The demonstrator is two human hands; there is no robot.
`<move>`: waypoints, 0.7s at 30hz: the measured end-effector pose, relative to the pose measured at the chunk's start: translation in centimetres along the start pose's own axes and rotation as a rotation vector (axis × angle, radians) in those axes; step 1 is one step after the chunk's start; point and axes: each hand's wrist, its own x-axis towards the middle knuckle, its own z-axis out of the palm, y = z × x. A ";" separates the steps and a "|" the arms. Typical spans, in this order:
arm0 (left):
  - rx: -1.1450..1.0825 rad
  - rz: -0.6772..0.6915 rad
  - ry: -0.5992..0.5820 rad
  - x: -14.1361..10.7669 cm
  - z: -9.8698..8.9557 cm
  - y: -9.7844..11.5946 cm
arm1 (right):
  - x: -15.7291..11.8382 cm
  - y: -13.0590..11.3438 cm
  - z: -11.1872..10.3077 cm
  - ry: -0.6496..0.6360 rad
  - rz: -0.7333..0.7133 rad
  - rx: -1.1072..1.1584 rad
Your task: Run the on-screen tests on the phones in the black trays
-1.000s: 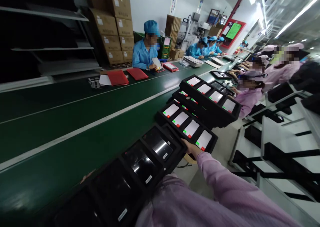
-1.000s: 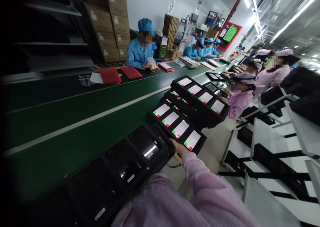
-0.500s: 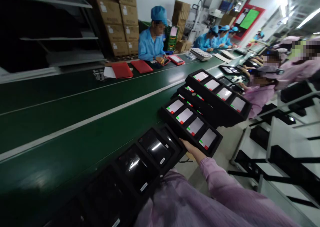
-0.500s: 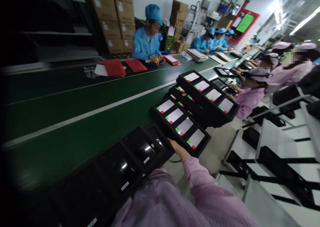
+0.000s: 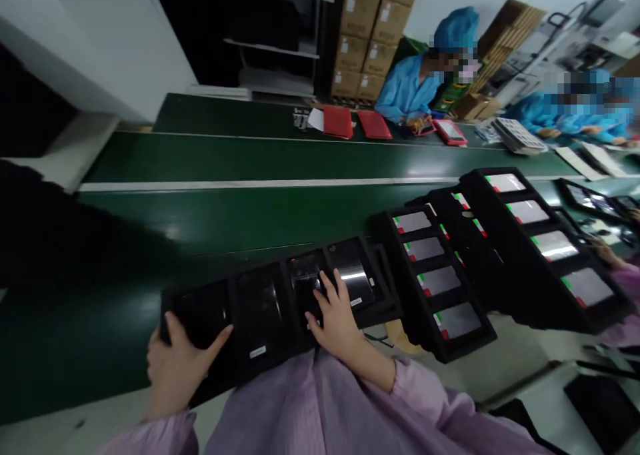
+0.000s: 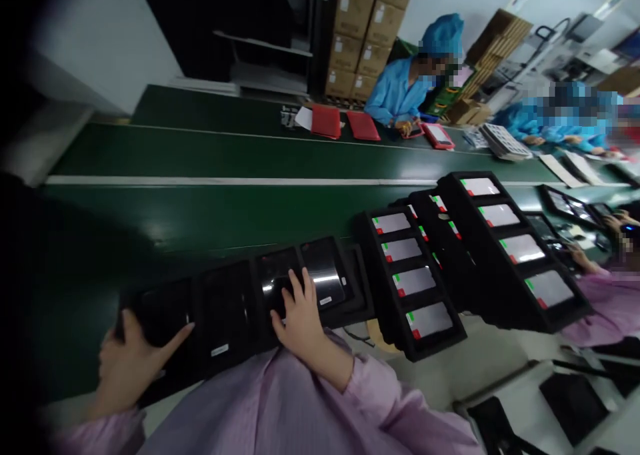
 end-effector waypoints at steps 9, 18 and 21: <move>-0.097 -0.051 -0.068 -1.0 -1.3 2.7 | 1.4 -0.2 0.6 -0.006 0.069 0.009; -0.087 0.036 -0.014 -0.1 0.0 2.1 | 1.3 -4.3 3.2 -0.194 -0.130 0.052; -0.081 0.065 -0.021 0.0 0.1 1.5 | 2.3 -4.7 4.0 -0.190 -0.116 0.062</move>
